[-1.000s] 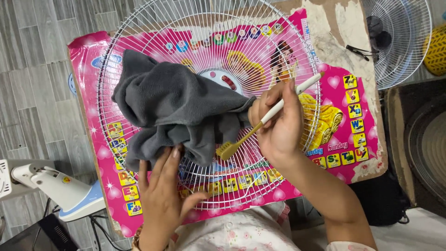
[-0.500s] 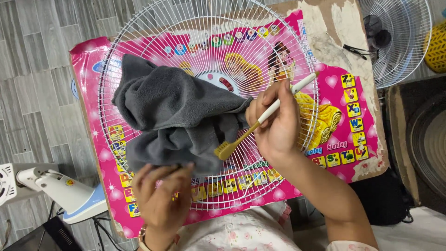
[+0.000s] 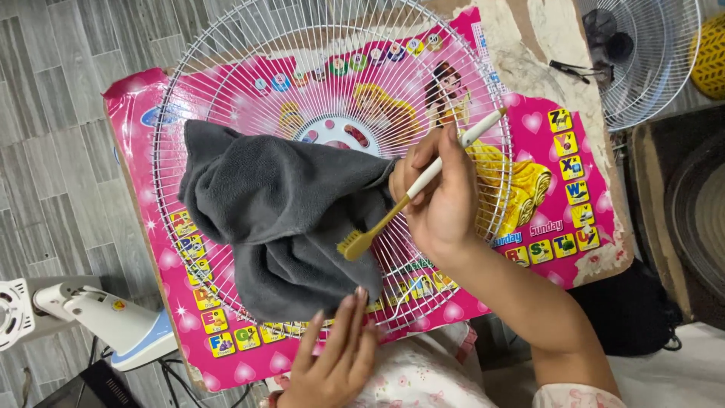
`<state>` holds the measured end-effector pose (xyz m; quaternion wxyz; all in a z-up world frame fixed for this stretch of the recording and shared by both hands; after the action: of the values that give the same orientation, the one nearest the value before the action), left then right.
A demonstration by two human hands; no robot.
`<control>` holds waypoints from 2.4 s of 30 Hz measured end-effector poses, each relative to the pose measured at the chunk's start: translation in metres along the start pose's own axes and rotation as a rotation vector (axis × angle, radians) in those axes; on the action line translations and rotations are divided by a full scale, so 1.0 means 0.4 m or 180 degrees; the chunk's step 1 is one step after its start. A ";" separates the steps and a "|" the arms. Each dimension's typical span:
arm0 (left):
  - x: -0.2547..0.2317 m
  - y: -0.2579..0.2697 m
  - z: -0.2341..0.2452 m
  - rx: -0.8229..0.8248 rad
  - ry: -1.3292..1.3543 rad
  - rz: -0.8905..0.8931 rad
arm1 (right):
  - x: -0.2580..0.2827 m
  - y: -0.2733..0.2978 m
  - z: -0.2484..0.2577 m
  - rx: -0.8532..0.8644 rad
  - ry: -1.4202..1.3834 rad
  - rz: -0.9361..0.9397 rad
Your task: Cleaning a fan grill using a brush and a cloth
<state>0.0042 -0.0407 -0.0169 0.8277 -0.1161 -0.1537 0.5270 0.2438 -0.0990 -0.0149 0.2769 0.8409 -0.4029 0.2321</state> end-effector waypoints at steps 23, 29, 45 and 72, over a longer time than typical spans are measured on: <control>0.003 -0.029 -0.042 0.0200 0.0479 0.0386 | -0.006 -0.005 0.013 0.0041 0.0007 0.0018; 0.000 -0.044 -0.015 0.0102 0.0298 0.0283 | -0.004 -0.002 0.007 0.0018 0.0033 -0.0049; 0.032 -0.027 -0.059 0.0349 0.0787 0.0613 | 0.002 -0.004 0.001 0.0080 0.0045 0.0021; 0.110 -0.029 0.053 -0.1168 0.1387 -0.0236 | -0.005 0.010 0.019 0.0129 -0.0253 -0.0373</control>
<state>0.0234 -0.0050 0.0124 0.8251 -0.3688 -0.0691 0.4225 0.2408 -0.1052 -0.0206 0.2567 0.8770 -0.3589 0.1901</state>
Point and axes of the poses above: each hand's wrist, its own y-axis away from the middle knuckle, its own z-axis out of the back of the hand, x = y × z, the point moved 5 cm from there along -y, towards the middle knuckle, and after that the axes turned 14 degrees about -z, right-handed, at the moved point
